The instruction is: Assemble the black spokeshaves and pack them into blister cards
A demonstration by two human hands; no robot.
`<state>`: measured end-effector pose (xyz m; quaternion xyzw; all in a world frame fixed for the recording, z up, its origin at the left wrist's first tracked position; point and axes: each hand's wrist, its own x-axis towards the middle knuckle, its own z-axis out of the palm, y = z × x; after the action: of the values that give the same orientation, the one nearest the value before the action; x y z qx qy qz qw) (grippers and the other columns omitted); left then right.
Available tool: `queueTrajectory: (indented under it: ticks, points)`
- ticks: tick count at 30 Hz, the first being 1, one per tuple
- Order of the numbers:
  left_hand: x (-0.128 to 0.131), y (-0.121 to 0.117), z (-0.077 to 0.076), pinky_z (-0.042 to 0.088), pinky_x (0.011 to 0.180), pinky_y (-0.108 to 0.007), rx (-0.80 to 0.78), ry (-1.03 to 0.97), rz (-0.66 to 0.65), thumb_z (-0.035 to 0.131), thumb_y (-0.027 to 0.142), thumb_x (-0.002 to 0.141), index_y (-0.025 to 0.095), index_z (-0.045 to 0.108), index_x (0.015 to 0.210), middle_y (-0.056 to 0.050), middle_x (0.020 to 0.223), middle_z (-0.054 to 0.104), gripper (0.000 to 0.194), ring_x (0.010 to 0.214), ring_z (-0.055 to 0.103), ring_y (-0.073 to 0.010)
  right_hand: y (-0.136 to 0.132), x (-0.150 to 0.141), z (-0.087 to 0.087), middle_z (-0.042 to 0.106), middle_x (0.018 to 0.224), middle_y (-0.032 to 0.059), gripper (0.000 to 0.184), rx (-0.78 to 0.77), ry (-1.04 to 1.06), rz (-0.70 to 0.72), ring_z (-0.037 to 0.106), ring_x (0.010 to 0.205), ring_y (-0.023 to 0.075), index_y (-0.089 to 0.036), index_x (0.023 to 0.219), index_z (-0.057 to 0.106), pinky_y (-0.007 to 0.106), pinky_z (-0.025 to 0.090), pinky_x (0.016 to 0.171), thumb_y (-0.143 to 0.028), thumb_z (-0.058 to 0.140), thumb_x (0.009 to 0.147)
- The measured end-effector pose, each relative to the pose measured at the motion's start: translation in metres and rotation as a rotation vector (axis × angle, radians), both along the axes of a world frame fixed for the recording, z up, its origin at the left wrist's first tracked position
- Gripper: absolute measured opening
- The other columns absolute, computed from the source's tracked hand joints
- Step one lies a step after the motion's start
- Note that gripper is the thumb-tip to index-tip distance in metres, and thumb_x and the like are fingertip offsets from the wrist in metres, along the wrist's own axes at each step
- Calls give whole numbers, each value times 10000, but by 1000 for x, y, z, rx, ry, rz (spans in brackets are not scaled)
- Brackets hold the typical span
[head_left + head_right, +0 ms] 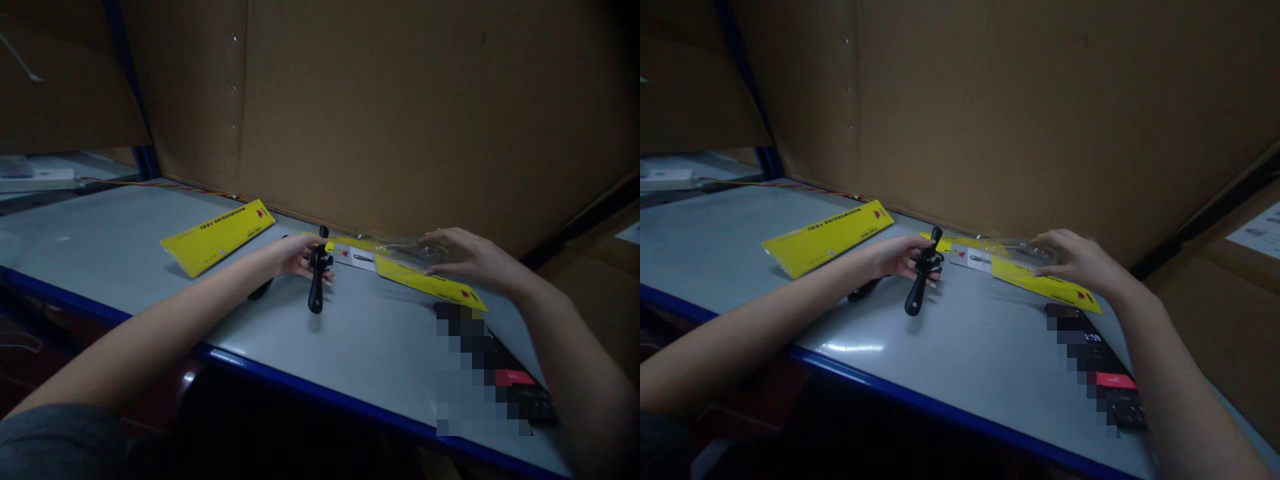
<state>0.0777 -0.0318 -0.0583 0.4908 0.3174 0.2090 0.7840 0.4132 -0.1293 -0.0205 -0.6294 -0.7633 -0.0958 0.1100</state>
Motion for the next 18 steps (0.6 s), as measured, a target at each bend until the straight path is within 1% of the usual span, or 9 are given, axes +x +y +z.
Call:
queueTrajectory:
  ticks: [2, 4, 6, 7, 10, 13, 16, 18]
  points:
    - [0, 1, 2, 469, 753, -455, -84, 2, -74, 575, 383, 726, 69, 419, 1144, -114, 804, 635, 545, 749, 644, -279, -4, -27, 12, 527, 1213, 91, 542, 42, -9, 126, 408, 1200, 268, -245, 1147, 524, 407, 335, 967, -493, 631, 677]
    - [-1, 1, 4, 463, 769, -455, -142, 7, -156, 553, 447, 719, 80, 451, 1107, -111, 793, 641, 543, 781, 641, -291, -6, -58, 16, 508, 1248, 74, 547, 41, -33, 242, 361, 1242, 276, -272, 1161, 526, 448, 310, 980, -499, 634, 676]
    - [-2, -1, 6, 458, 780, -451, -164, 4, -239, 540, 494, 706, 89, 504, 1057, -120, 790, 652, 537, 813, 636, -293, -5, -89, 12, 483, 1283, 46, 570, 15, -53, 337, 339, 1259, 284, -316, 1189, 512, 494, 258, 1003, -503, 643, 667]
    - [-2, -4, 7, 458, 779, -449, -160, 1, -278, 534, 514, 701, 93, 535, 1027, -130, 795, 657, 533, 825, 633, -291, -4, -103, 9, 483, 1286, 27, 573, 20, -38, 389, 352, 1251, 284, -347, 1196, 508, 504, 241, 1011, -496, 652, 661]
    - [-2, -11, 9, 467, 752, -443, -108, -5, -336, 517, 551, 700, 103, 612, 930, -148, 786, 670, 513, 818, 630, -280, -1, -133, -5, 473, 1302, -10, 574, 26, 1, 486, 363, 1244, 274, -416, 1200, 494, 504, 242, 1012, -451, 678, 658]
    - [-2, -16, 8, 475, 741, -422, -33, -15, -367, 541, 517, 707, 116, 636, 852, -111, 720, 672, 436, 745, 639, -247, 1, -143, -17, 434, 1339, -20, 589, 16, 18, 527, 356, 1247, 260, -439, 1224, 459, 498, 263, 1004, -429, 673, 676]
    - [0, -16, 6, 476, 752, -393, 31, -58, -382, 604, 406, 700, 144, 624, 879, -69, 744, 683, 318, 669, 636, -196, 2, -140, -23, 425, 1346, -10, 606, 46, 6, 517, 349, 1253, 251, -434, 1257, 419, 498, 253, 1010, -433, 653, 698]
    - [0, -15, 4, 476, 757, -382, 36, -83, -371, 622, 353, 697, 158, 611, 905, -49, 758, 685, 285, 638, 629, -172, 2, -137, -25, 442, 1332, 6, 598, 87, -14, 503, 335, 1264, 249, -413, 1262, 422, 496, 234, 1020, -437, 642, 707]
